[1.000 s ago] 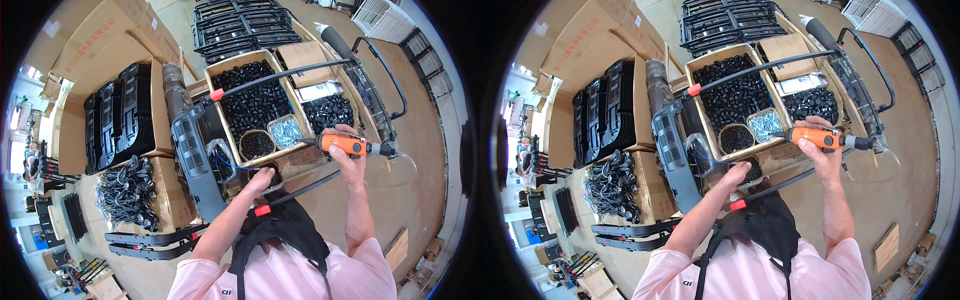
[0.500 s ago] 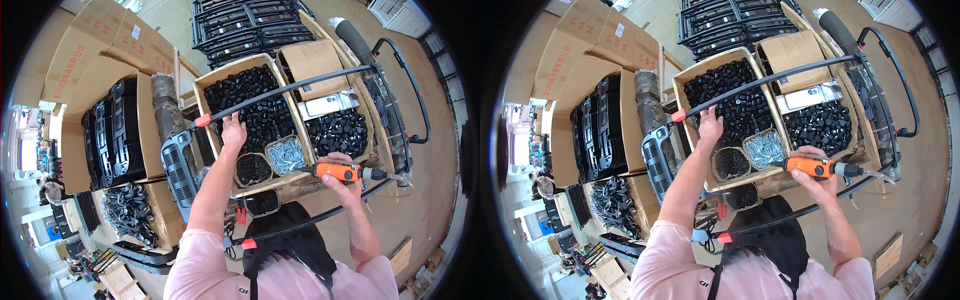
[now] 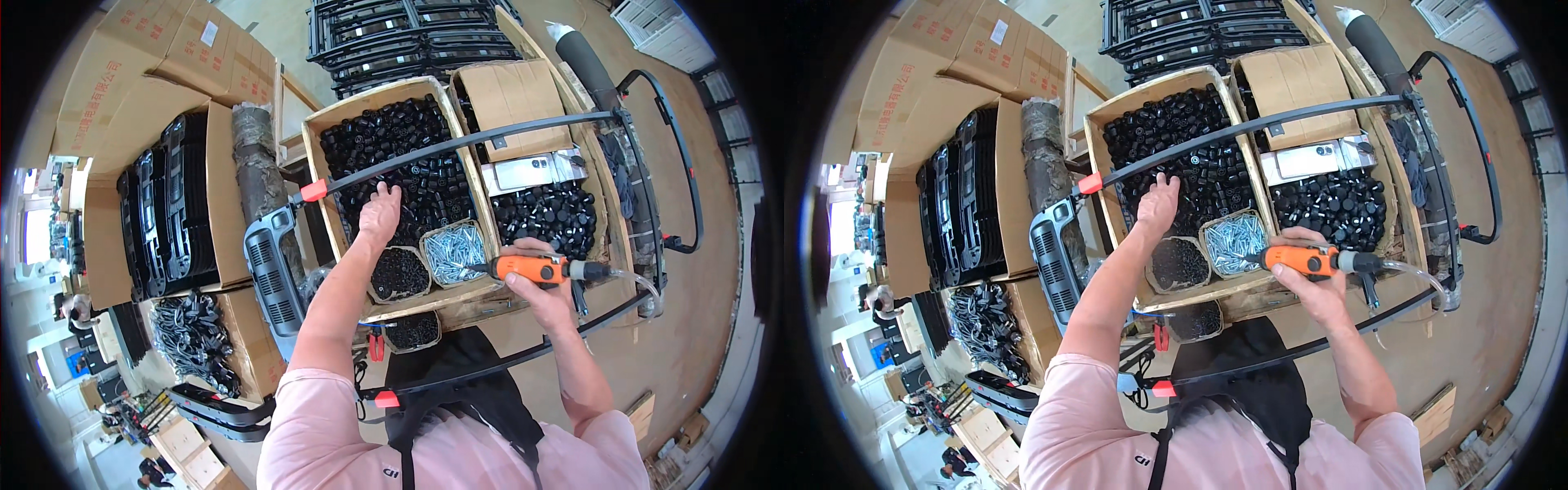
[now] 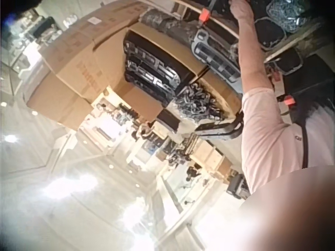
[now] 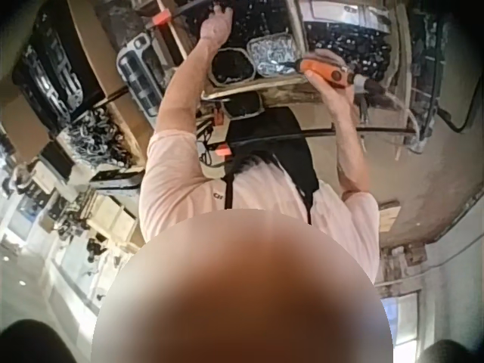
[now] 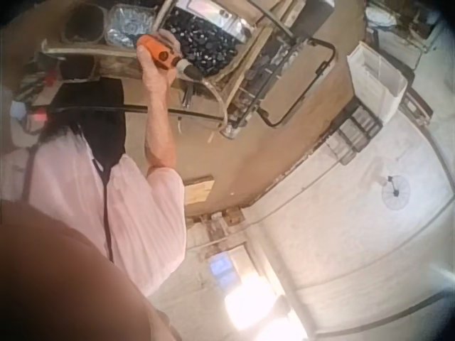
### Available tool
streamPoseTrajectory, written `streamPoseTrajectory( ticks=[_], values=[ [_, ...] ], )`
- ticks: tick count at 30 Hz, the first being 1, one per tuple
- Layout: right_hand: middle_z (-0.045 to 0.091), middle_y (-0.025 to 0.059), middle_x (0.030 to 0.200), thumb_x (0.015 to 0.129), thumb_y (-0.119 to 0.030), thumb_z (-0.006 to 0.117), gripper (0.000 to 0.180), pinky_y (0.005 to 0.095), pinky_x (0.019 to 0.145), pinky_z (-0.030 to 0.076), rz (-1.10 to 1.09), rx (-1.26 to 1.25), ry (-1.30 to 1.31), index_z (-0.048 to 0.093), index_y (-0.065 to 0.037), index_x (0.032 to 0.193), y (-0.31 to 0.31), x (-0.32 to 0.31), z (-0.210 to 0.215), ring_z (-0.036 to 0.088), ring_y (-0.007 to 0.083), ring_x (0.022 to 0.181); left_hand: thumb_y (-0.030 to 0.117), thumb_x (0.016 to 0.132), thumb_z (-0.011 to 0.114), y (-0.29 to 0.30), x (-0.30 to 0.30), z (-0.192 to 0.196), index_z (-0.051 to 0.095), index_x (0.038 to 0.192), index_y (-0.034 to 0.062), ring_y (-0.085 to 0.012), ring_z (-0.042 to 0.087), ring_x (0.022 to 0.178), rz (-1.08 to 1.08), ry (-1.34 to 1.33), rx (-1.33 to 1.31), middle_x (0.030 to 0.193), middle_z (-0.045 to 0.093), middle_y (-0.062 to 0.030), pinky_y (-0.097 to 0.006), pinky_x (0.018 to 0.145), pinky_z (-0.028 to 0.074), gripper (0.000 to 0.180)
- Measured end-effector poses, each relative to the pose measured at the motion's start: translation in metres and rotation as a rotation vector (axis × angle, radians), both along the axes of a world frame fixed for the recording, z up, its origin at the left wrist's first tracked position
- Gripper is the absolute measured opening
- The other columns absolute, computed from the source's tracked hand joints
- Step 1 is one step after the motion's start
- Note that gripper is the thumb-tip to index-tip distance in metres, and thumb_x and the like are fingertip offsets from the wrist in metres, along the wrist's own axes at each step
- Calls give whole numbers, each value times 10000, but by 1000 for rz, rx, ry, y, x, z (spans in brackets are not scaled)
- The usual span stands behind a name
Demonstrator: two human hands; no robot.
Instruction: Assembling components and housing for a motorized outdoor blower using a power screwdriver.
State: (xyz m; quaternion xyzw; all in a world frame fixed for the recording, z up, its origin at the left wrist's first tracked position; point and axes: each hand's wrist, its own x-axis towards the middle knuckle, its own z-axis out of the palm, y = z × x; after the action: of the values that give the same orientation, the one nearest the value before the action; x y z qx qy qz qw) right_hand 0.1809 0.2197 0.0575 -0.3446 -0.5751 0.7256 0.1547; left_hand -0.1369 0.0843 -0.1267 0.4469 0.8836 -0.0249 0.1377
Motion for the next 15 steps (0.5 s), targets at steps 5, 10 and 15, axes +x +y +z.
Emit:
streamPoseTrajectory(
  ticks=[5,10,15],
  values=[
    [712,137,1258,858,-48,832,578,354,1039,546,40,-86,26,575,-14,1375,-9,-38,-21,674,186,1164,29,948,591,-27,1,-7,585,1209,39,-375,678,1133,-7,23,97,1340,585,-242,-456,836,640,261],
    [688,144,1284,875,-29,818,543,339,1052,540,35,45,104,595,-20,1370,-13,-87,-70,663,185,1179,100,1039,579,-44,18,30,655,1242,39,-272,673,1072,489,-506,562,1104,662,-115,-395,831,599,225],
    [668,82,1198,855,31,831,574,301,1002,548,42,26,54,591,-27,1374,-18,-143,-130,647,150,1098,352,1143,501,-104,61,66,660,1269,40,-162,604,876,1093,-1611,1057,1001,636,-33,-322,787,528,372]
  ],
)
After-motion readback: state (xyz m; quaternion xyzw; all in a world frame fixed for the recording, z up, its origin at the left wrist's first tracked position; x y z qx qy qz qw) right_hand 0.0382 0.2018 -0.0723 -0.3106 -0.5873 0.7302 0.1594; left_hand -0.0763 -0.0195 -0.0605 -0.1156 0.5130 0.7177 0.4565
